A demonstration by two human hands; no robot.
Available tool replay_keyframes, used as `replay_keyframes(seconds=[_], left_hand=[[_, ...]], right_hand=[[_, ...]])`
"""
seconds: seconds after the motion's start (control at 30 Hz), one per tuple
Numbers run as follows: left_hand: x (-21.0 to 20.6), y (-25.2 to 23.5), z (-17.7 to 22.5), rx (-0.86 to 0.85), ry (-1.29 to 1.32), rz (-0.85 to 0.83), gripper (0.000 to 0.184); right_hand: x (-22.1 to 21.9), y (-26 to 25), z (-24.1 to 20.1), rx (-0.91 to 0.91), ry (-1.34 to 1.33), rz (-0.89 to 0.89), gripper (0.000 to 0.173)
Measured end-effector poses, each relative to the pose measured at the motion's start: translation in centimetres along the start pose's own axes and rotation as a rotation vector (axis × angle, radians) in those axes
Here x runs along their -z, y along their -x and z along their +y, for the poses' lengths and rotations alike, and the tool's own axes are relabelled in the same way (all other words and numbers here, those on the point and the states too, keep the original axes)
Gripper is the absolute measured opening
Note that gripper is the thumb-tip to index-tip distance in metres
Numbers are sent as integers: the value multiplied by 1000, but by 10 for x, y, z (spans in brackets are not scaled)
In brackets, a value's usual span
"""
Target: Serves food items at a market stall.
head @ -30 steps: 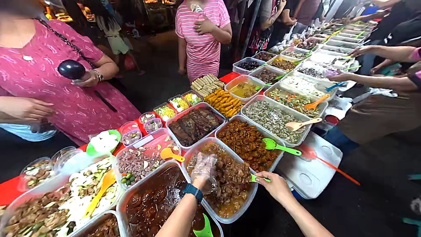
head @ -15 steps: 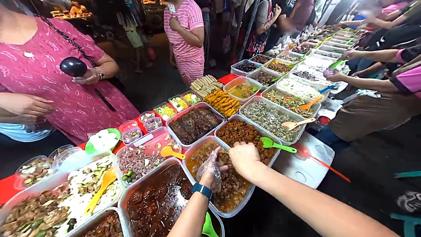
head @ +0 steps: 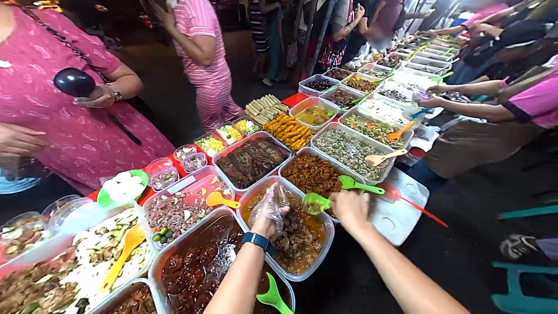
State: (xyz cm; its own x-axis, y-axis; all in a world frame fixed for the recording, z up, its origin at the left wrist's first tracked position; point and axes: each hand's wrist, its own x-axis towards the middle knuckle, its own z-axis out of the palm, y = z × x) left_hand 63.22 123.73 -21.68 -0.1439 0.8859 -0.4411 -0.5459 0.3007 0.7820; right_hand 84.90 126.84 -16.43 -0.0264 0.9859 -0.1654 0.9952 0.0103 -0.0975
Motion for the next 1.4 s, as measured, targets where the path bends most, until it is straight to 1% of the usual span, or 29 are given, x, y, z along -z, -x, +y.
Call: replay_keyframes(seconds=[0.1, 0.13, 0.2, 0.3, 0.4, 0.5, 0.57, 0.63, 0.7, 0.8, 0.83, 0.9, 0.97, 1.0, 1.07, 1.13, 1.17, 1.2, 1.27, 1.33, 1.37, 1.4], left_hand=[[-2, 9, 21, 4, -28, 9, 36], [-3, 13, 28, 8, -35, 22, 35], [-1, 16, 37, 25, -60, 18, 36], [5, 21, 44, 42, -73, 22, 35], [16, 25, 44, 34, -72, 76, 36], [27, 26, 40, 27, -68, 94, 36], [32, 24, 38, 19, -50, 92, 35], [36, 24, 33, 14, -58, 67, 35], [39, 24, 27, 10, -85, 36, 35], [36, 24, 14, 37, -119, 26, 35], [32, 26, 12, 49, -117, 23, 36], [20, 32, 8, 66, -99, 29, 39], [9, 36, 5, 70, -77, 33, 43], [5, 38, 4, 67, -72, 19, 44], [-2, 41, 2, 54, -65, 6, 45], [-12, 51, 4, 81, -34, 30, 43], [-17, 57, 7, 108, 3, 45, 42], [-21, 59, 11, 136, 30, 60, 41], [-25, 55, 15, 191, 19, 64, 41], [-24, 40, 13, 259, -10, 35, 42], [-22, 35, 13, 287, -21, 22, 43], [-21, 32, 15, 307, -32, 15, 43]], right_hand=[[-78, -6, 6, 43, 59, -148, 27], [-98, -5, 4, 60, 25, -177, 28], [-122, -2, -6, 17, -118, -285, 30], [-126, 3, -11, -60, -313, -377, 30], [-125, 8, 9, -104, -455, -397, 30], [-132, 17, 32, -111, -639, -383, 28], [-129, 24, 41, -105, -701, -348, 26], [-111, 30, 45, -98, -733, -307, 25], [-80, 36, 42, -74, -730, -270, 24], [-25, 40, 23, -34, -732, -201, 20], [-7, 41, 14, -15, -697, -173, 19], [26, 44, -7, 29, -533, -114, 19], [57, 57, -37, 61, -321, -65, 20], [72, 65, -57, 73, -198, -79, 20], [93, 80, -102, 117, 77, -188, 19], [96, 92, -135, 250, 301, -231, 21], [97, 94, -145, 301, 387, -236, 24], [102, 96, -150, 322, 430, -225, 25], [124, 100, -146, 281, 412, -154, 21], [145, 97, -126, 179, 318, -72, 16], [148, 92, -111, 126, 276, -52, 15], [141, 82, -94, 76, 226, -46, 14]])
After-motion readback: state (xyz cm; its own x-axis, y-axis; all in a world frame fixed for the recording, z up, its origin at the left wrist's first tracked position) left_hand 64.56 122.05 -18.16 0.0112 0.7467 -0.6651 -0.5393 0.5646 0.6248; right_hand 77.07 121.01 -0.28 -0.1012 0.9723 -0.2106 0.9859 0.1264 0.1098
